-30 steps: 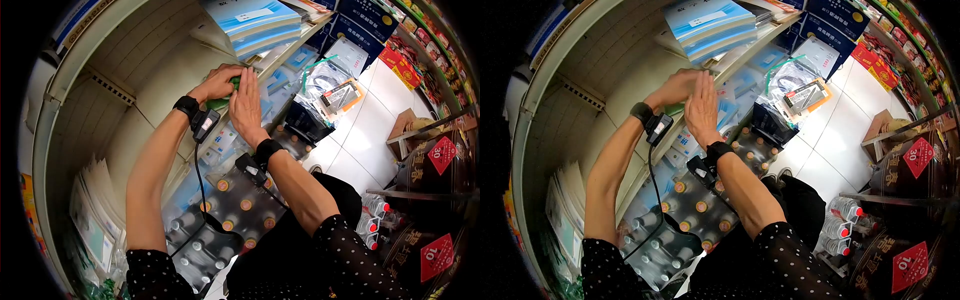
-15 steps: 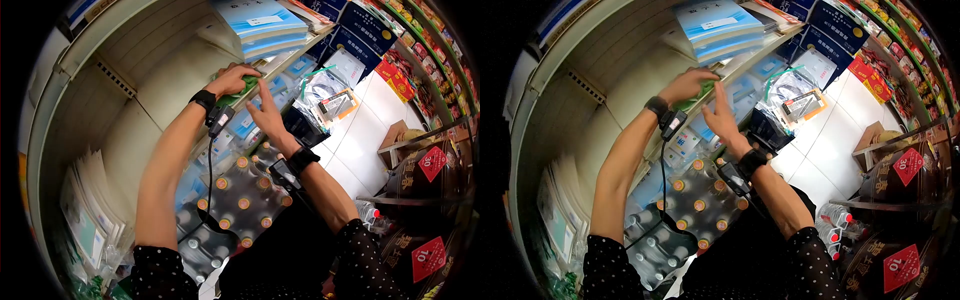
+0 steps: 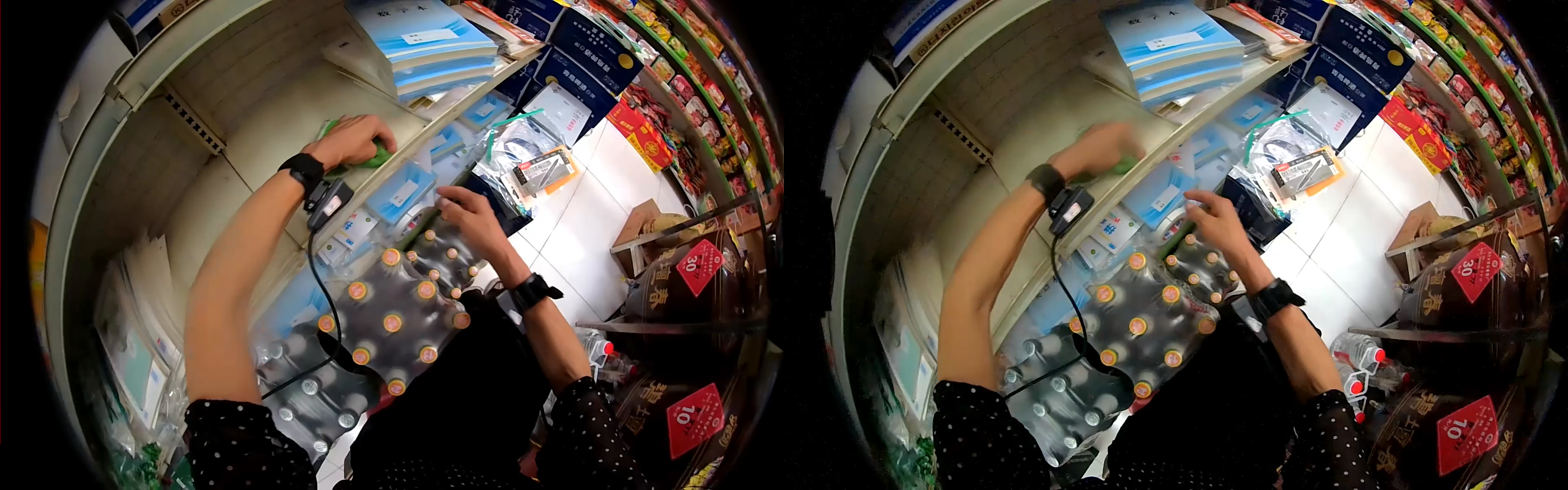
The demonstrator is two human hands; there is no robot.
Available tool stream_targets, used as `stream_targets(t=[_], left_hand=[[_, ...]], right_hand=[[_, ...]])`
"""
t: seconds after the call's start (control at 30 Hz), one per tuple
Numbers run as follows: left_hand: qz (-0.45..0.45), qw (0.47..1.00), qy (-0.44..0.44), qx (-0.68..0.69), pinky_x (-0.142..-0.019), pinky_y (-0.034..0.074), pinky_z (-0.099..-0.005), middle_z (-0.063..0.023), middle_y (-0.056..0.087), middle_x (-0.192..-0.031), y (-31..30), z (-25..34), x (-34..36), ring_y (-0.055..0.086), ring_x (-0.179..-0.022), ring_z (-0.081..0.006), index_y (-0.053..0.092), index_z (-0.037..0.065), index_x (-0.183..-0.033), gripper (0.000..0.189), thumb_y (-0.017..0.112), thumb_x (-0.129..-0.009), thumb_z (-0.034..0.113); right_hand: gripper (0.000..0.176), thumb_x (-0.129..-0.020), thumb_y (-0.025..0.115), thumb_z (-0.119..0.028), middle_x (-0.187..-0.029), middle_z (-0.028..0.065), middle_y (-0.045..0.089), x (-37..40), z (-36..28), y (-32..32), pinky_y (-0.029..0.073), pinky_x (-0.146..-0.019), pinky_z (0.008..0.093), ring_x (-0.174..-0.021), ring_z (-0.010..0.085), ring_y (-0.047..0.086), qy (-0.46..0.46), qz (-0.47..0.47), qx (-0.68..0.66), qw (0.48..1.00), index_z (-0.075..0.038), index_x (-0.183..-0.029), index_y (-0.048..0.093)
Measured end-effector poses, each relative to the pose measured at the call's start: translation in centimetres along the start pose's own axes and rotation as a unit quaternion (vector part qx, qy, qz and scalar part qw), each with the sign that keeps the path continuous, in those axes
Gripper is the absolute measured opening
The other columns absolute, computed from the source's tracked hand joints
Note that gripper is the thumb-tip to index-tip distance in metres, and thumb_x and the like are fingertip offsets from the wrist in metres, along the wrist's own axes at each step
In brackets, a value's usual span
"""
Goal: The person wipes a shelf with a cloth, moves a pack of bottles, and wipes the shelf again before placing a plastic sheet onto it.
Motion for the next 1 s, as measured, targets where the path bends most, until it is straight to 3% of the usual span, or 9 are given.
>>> stream_targets(t=[0.07,0.13,0.2,0.27,0.43,0.57,0.67,0.9,1.0], left_hand=[[-0.010,1.000,0.009,-0.019,-0.084,0.049,-0.0372,-0.0130,0.070,-0.095,-1.2,1.0,2.4,0.064,-0.096,-0.0320,0.074,0.011,-0.092,0.040,0.049,-0.066,-0.005],[-0.037,0.999,0.003,0.030,-0.085,0.049,-0.0371,-0.0119,0.070,-0.095,-1.8,1.1,4.2,0.063,-0.096,-0.0312,0.073,0.010,-0.091,0.041,0.047,-0.064,-0.006],[0.028,0.998,0.029,0.048,-0.088,0.047,-0.0356,-0.0126,0.068,-0.098,-2.6,1.8,4.8,0.061,-0.100,-0.0311,0.072,0.007,-0.095,0.046,0.044,-0.062,-0.007],[0.096,0.988,0.000,0.119,-0.091,0.046,-0.0354,-0.0136,0.067,-0.101,-2.7,2.6,4.2,0.060,-0.102,-0.0315,0.071,0.005,-0.099,0.047,0.043,-0.062,-0.007],[0.187,0.978,0.056,0.069,-0.094,0.045,-0.0406,-0.0165,0.065,-0.112,-0.9,3.9,-0.8,0.059,-0.109,-0.0358,0.066,0.003,-0.111,0.047,0.045,-0.069,-0.004],[0.140,0.990,0.005,-0.011,-0.097,0.043,-0.0398,-0.0154,0.063,-0.118,3.4,1.4,-4.1,0.056,-0.114,-0.0343,0.065,0.008,-0.119,0.040,0.052,-0.081,0.004],[0.073,0.996,0.030,0.032,-0.104,0.039,-0.0387,-0.0165,0.059,-0.127,3.8,-0.4,-5.0,0.052,-0.120,-0.0327,0.062,0.008,-0.123,0.048,0.056,-0.076,-0.003],[0.019,0.990,-0.115,0.084,-0.091,0.046,-0.0361,-0.0147,0.062,-0.124,2.5,0.5,-6.0,0.059,-0.112,-0.0320,0.065,0.010,-0.119,0.050,0.046,-0.074,-0.002],[-0.007,0.990,-0.094,0.104,-0.089,0.046,-0.0355,-0.0153,0.064,-0.120,2.6,0.0,-6.1,0.060,-0.109,-0.0311,0.066,0.012,-0.117,0.051,0.046,-0.073,-0.003]], right_hand=[[0.035,-0.094,0.057,-0.019,-0.110,0.0108,0.064,0.9,0.8,-1.0,0.048,-0.078,0.0287,-0.094,0.0152,0.060,0.050,0.015,-0.103,0.993,0.000,-0.124,0.058],[0.032,-0.095,0.057,-0.020,-0.108,0.0050,0.064,1.5,2.1,-2.0,0.048,-0.082,0.0264,-0.099,0.0142,0.060,0.044,0.011,-0.189,0.981,-0.003,-0.122,0.059],[0.032,-0.096,0.056,-0.020,-0.110,0.0042,0.064,1.8,3.2,-3.4,0.048,-0.083,0.0254,-0.102,0.0147,0.061,0.115,0.048,-0.203,0.971,-0.003,-0.122,0.059],[0.031,-0.096,0.056,-0.023,-0.117,0.0044,0.063,1.6,1.3,-4.3,0.048,-0.084,0.0246,-0.102,0.0132,0.062,0.036,0.046,-0.233,0.971,-0.004,-0.121,0.060],[0.033,-0.097,0.054,-0.024,-0.119,0.0072,0.063,2.4,0.6,-6.7,0.048,-0.089,0.0261,-0.105,0.0158,0.062,0.025,0.107,-0.199,0.974,-0.003,-0.122,0.060],[0.029,-0.096,0.055,-0.021,-0.114,0.0037,0.064,3.7,0.5,-7.9,0.047,-0.082,0.0253,-0.099,0.0127,0.062,-0.001,0.133,-0.195,0.972,-0.004,-0.119,0.062],[0.029,-0.096,0.055,-0.020,-0.114,0.0039,0.064,4.0,-0.1,-7.7,0.047,-0.082,0.0253,-0.099,0.0126,0.062,-0.009,0.122,-0.192,0.974,-0.004,-0.119,0.062],[0.028,-0.095,0.056,-0.018,-0.098,0.0027,0.065,3.2,-0.1,-6.2,0.047,-0.076,0.0241,-0.091,0.0115,0.061,-0.036,0.099,-0.141,0.984,-0.001,-0.117,0.062],[0.028,-0.094,0.057,-0.017,-0.093,0.0051,0.065,3.1,0.5,-5.8,0.048,-0.073,0.0263,-0.084,0.0128,0.062,-0.076,0.108,-0.094,0.987,0.001,-0.114,0.062]])
Point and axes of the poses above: each hand's wrist, its own x-axis away from the middle knuckle, its own y-axis out of the palm, z = x × y, the point moved 4 cm from there along -x, towards the middle knuckle
